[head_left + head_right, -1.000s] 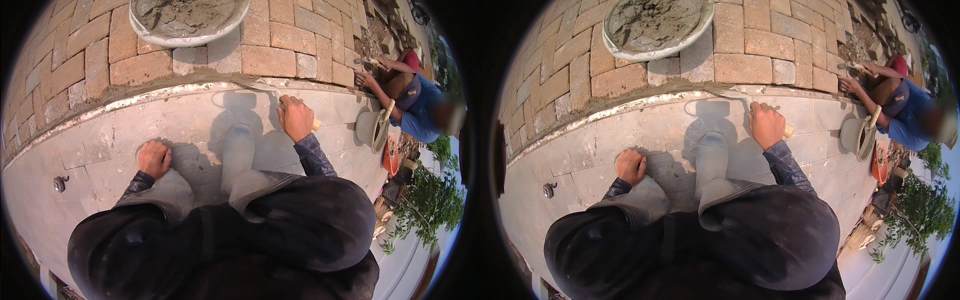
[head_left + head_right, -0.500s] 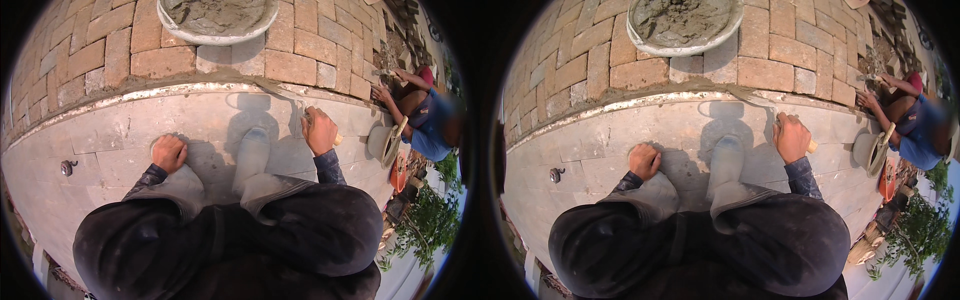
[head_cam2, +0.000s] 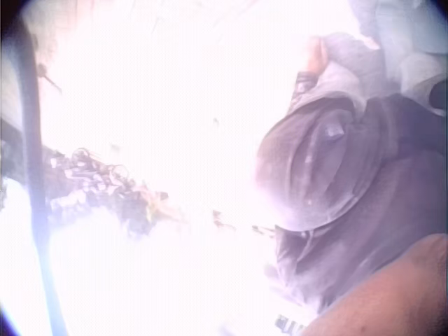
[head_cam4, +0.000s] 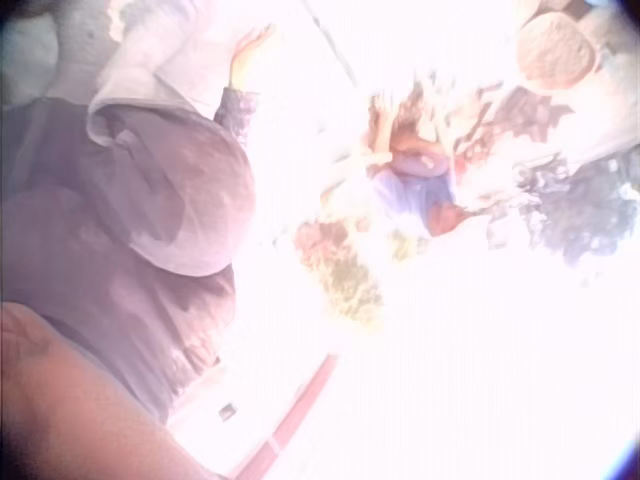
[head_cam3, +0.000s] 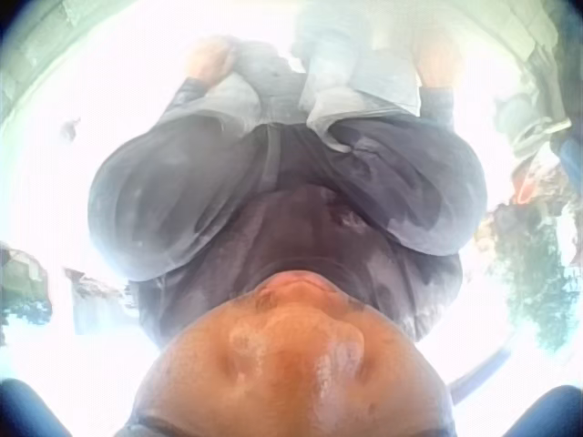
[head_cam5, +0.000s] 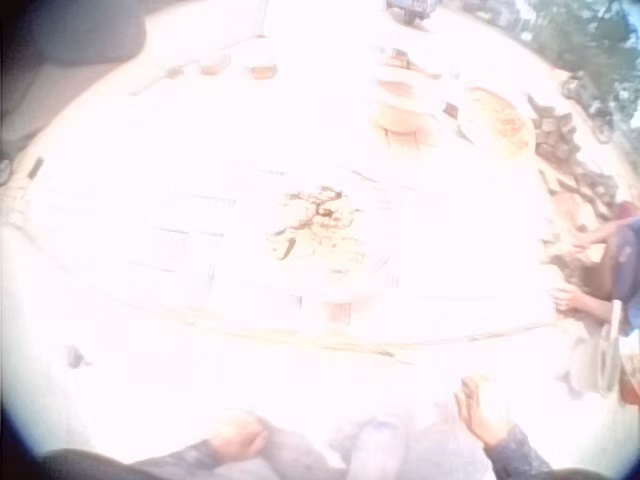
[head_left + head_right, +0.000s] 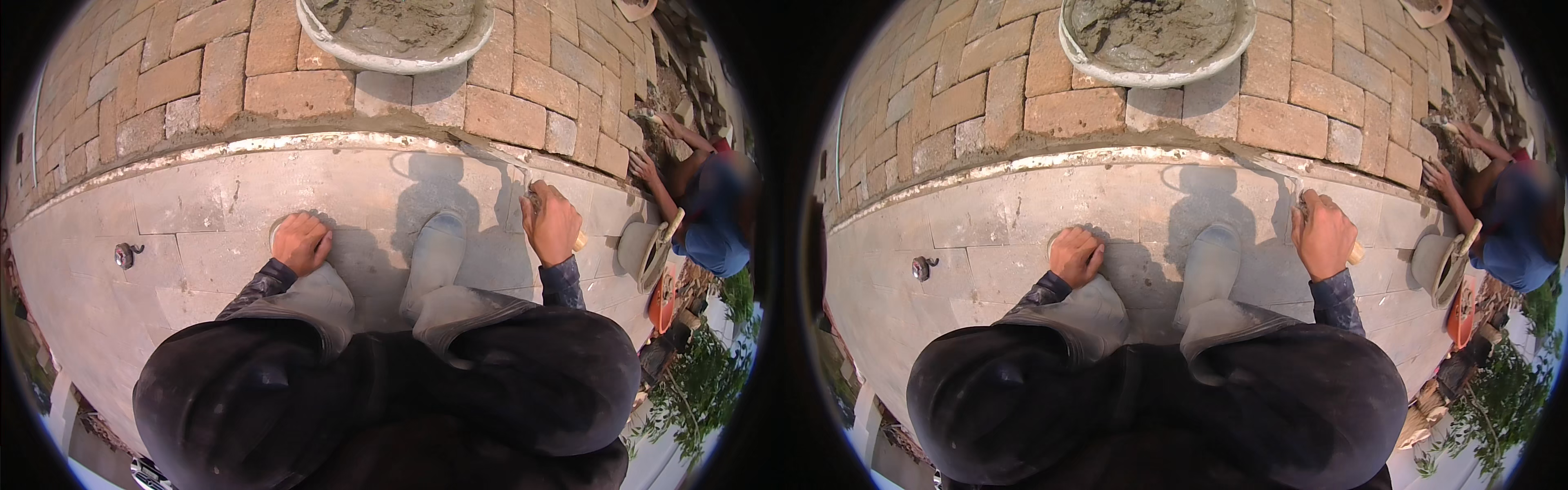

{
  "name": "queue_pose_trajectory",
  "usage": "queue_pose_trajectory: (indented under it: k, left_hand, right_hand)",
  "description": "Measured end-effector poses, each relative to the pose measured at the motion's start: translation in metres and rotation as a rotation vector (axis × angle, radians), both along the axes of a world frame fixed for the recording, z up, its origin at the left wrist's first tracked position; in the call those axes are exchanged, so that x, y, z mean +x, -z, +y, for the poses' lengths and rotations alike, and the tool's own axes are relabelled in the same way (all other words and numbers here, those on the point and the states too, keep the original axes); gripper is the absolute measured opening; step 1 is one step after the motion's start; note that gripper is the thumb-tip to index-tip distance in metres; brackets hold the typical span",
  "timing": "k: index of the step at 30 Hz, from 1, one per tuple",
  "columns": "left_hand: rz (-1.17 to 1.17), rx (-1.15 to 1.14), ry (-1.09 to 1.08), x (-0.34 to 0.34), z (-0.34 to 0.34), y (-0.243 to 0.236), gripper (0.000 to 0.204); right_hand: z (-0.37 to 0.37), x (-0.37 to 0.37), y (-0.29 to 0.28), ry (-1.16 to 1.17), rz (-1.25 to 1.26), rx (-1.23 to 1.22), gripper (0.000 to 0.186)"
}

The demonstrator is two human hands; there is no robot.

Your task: The person applies cement grout into the gaps between red brick pavers using a trowel. They scoop grout from a white bucket and spread it along the joints, smoothing the surface. Another person works nearby in the background.

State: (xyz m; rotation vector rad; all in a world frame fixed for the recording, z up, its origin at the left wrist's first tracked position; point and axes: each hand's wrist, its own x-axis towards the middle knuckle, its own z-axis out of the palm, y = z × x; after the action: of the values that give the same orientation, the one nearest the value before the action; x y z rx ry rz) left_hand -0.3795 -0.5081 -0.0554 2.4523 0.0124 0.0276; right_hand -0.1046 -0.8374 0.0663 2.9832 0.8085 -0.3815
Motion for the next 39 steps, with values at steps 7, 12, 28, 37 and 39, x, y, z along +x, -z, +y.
queue_pose_trajectory:
  k: [7,12,28,37,39]
  left_hand:
    - [-0.020,-0.037,0.016,0.004,0.000,0.000,0.006]
    - [-0.019,-0.019,0.006,-0.001,0.000,0.001,0.011]
    - [-0.030,-0.032,-0.009,-0.001,0.000,0.003,0.012]
    - [-0.011,-0.014,-0.005,0.000,0.000,0.000,0.012]
    - [-0.005,-0.012,-0.001,-0.001,0.000,0.000,0.011]
  right_hand:
    - [0.018,-0.003,0.031,-0.031,0.021,-0.035,0.019]
    - [0.006,-0.001,0.012,-0.029,0.020,0.006,0.019]
    - [-0.008,0.002,-0.007,0.002,0.000,0.001,0.019]
    - [-0.001,0.001,0.027,0.005,0.024,-0.004,0.018]
    - [-0.004,0.003,0.005,0.015,0.032,-0.023,0.018]
